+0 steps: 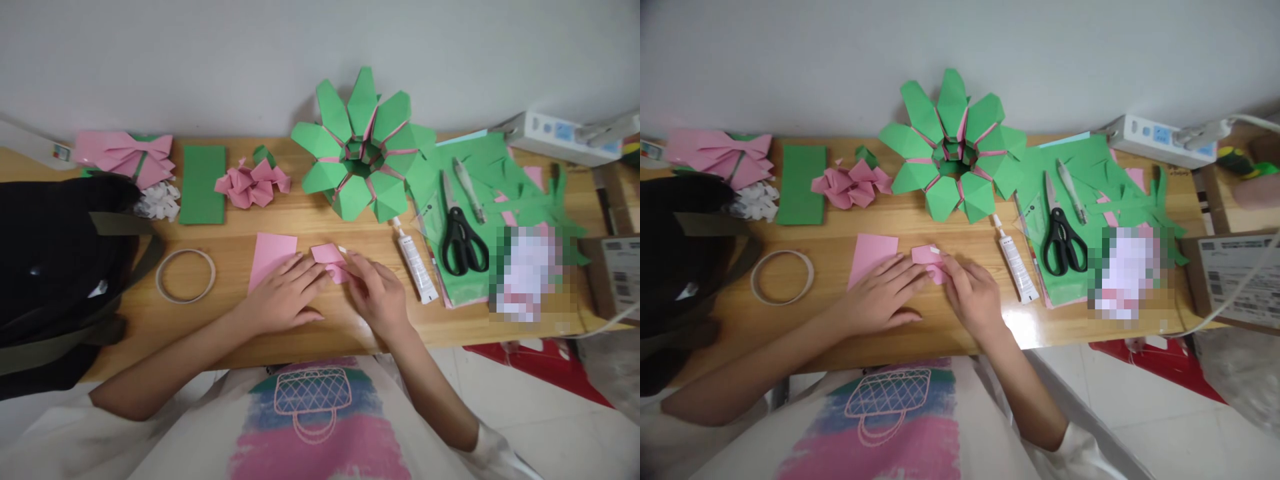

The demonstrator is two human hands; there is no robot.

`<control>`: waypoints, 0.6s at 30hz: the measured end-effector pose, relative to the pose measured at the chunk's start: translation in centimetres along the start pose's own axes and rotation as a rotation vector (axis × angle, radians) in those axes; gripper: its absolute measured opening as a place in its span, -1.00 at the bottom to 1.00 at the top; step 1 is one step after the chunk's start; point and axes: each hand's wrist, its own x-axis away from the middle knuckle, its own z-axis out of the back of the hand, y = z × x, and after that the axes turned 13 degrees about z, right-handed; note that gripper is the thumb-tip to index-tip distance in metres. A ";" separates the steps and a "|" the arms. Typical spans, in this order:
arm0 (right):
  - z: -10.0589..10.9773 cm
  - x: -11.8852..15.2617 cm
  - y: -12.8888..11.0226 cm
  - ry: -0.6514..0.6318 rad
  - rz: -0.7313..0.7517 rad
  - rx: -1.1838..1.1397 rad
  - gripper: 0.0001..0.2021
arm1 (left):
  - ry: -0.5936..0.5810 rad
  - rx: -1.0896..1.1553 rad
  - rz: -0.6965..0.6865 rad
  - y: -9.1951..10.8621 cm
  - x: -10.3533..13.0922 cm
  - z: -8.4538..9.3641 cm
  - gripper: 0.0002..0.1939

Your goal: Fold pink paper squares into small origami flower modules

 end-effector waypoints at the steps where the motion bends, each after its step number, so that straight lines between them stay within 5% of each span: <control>1: 0.0 0.0 0.0 0.003 0.003 -0.003 -0.58 | -0.006 -0.002 0.002 0.0 0.0 0.0 -0.30; 14: 0.8 0.7 0.3 -0.071 0.035 -0.071 -0.63 | -0.019 0.059 0.129 0.8 0.0 0.0 -0.27; 18: 1.3 0.0 0.2 0.002 -0.151 -0.381 -0.67 | -0.015 0.075 0.119 0.7 0.0 0.0 -0.30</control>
